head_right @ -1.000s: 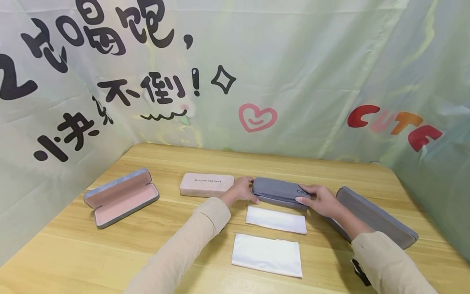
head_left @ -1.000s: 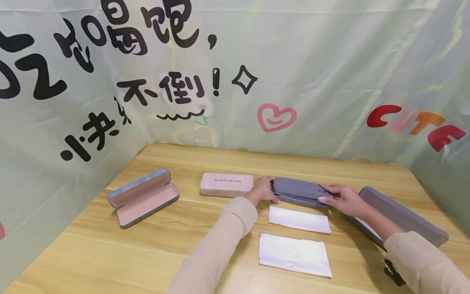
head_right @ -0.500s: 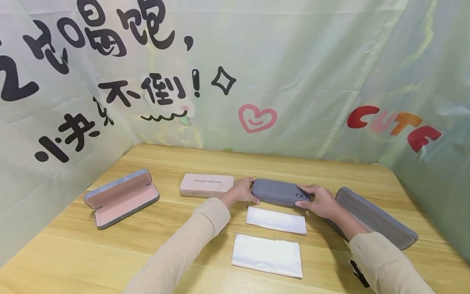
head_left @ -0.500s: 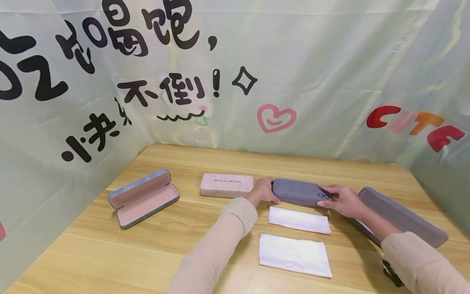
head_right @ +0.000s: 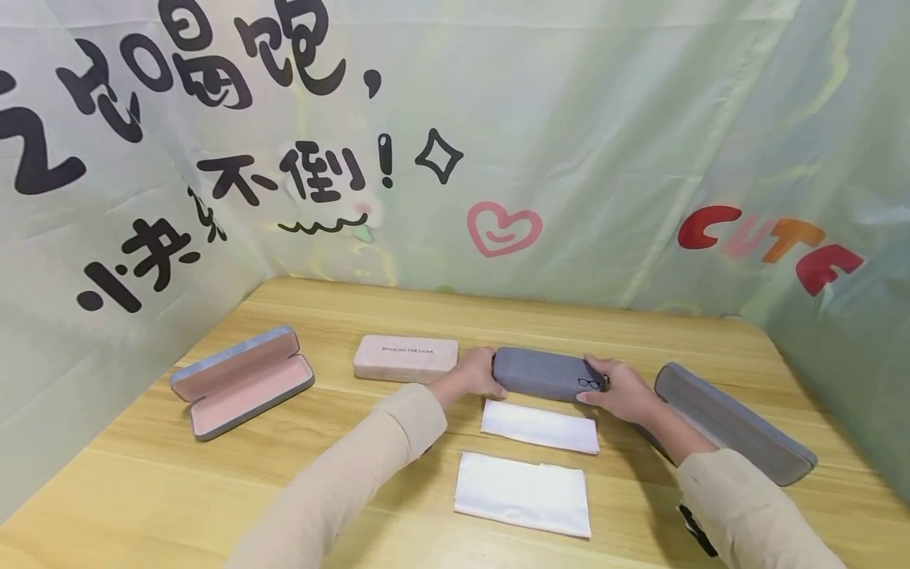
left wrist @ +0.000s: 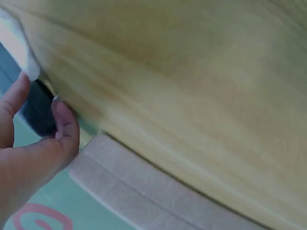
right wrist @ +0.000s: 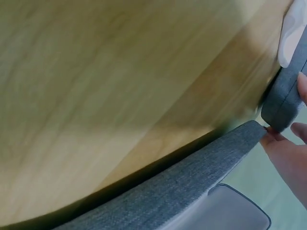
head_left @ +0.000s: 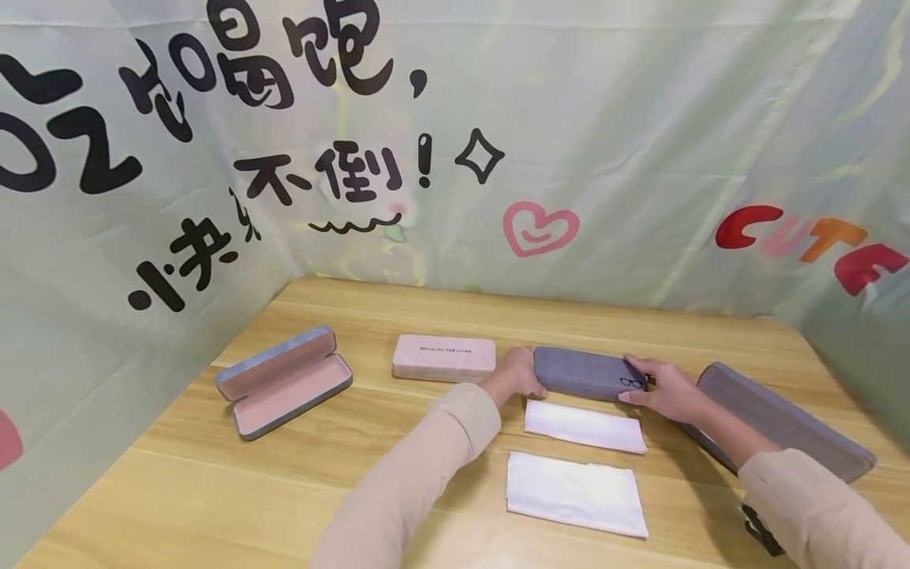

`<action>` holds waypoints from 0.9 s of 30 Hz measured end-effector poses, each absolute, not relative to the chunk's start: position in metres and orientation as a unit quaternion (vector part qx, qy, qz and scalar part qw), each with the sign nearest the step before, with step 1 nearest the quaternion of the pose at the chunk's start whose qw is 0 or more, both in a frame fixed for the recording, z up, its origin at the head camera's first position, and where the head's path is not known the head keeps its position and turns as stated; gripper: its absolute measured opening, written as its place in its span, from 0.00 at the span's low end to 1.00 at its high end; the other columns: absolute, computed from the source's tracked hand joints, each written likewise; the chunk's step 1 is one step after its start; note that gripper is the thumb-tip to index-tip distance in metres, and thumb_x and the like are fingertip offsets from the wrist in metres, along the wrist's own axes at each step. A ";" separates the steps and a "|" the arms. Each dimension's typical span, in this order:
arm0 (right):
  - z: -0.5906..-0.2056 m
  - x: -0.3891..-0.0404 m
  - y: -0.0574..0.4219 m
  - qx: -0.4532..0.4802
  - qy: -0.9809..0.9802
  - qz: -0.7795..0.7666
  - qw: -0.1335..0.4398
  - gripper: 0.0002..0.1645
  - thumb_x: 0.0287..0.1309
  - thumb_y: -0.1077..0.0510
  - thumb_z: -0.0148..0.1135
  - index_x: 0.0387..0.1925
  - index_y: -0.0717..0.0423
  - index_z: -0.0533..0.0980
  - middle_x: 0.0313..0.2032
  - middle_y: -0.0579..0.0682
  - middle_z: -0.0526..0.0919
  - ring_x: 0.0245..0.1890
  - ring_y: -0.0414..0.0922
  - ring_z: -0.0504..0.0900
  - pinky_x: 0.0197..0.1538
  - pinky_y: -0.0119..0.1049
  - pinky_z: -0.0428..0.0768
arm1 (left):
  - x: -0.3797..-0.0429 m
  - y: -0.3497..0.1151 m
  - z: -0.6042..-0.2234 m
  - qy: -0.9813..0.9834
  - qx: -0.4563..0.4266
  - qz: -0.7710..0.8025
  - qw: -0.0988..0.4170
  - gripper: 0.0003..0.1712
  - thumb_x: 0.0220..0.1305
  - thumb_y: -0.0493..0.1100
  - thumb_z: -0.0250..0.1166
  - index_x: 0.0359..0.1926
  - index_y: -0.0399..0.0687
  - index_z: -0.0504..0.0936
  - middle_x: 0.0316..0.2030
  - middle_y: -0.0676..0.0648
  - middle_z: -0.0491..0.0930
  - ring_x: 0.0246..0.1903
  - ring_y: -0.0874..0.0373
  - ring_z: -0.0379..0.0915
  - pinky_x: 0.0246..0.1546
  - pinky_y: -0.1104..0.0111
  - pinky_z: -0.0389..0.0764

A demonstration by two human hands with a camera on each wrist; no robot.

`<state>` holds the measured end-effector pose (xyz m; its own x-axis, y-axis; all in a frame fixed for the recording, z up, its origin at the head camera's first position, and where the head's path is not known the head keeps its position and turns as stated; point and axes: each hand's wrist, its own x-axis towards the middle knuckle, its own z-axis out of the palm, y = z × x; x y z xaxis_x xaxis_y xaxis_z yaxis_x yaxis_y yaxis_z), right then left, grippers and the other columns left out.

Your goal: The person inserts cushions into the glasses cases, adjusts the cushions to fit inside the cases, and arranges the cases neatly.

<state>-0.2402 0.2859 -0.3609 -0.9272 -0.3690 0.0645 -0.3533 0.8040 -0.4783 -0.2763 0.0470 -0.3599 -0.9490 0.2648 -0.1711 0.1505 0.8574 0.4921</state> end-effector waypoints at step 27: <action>-0.370 -0.184 0.269 -0.110 0.930 -0.300 -0.179 0.17 0.52 0.62 0.65 0.44 0.67 0.78 0.43 0.70 0.79 0.38 0.63 0.81 0.40 0.51 0.79 | -0.238 0.008 -0.374 0.885 0.201 0.418 0.042 0.29 0.49 0.40 0.71 0.51 0.32 0.74 0.34 0.44 0.76 0.31 0.61 0.67 0.33 0.78 0.70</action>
<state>-0.1837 0.2687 -0.3700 -0.9117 -0.0961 0.3996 -0.3116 0.7956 -0.5195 -0.2378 0.0085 -0.3741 -0.9156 0.3911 0.0928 0.3203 0.5705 0.7563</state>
